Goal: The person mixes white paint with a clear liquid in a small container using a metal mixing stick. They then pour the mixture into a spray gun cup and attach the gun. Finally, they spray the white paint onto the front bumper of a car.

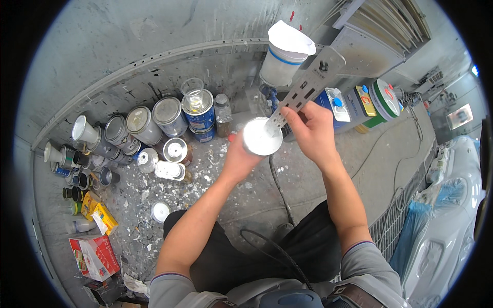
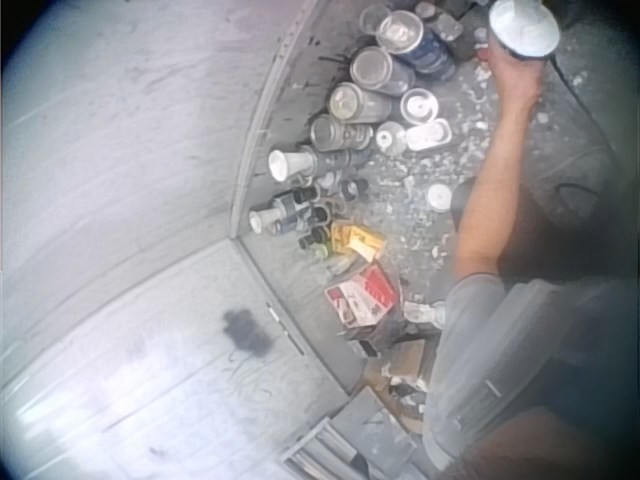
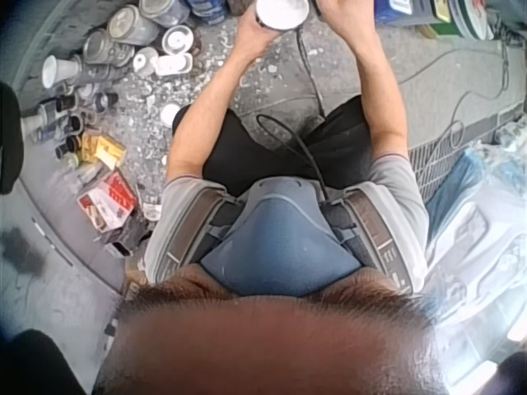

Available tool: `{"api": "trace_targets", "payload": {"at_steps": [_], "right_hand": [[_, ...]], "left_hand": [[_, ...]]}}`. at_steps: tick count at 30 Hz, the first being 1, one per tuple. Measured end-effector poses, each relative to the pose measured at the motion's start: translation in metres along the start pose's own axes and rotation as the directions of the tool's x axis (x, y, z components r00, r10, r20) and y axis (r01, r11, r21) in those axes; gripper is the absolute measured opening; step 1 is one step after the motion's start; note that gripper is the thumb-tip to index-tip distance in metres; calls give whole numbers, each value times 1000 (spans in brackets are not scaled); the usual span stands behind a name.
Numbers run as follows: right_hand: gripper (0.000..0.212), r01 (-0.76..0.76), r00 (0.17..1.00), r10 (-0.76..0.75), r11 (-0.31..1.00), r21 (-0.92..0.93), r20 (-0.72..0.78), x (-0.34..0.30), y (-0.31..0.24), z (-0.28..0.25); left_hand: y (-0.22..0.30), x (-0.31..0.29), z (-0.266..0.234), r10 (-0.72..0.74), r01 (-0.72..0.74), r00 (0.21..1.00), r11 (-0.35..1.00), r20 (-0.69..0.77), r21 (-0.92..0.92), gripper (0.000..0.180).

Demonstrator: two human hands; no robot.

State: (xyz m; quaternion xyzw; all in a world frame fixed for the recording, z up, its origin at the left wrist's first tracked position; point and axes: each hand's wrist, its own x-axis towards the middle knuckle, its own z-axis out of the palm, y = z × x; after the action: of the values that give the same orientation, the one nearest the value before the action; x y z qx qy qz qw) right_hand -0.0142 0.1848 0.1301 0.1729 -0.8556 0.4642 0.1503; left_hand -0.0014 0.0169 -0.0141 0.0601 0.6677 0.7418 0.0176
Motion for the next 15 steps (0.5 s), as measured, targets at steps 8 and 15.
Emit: {"api": "trace_targets", "payload": {"at_steps": [8,15], "right_hand": [[15,59,996,-59,998,1,67,-5,-6,7],[15,-50,998,50,999,12,-48,5,2,-4]], "left_hand": [[12,-2,-2,-67,68,997,997,48,-21,81],[2,-3,0,59,-60,998,997,22,45,74]]}}
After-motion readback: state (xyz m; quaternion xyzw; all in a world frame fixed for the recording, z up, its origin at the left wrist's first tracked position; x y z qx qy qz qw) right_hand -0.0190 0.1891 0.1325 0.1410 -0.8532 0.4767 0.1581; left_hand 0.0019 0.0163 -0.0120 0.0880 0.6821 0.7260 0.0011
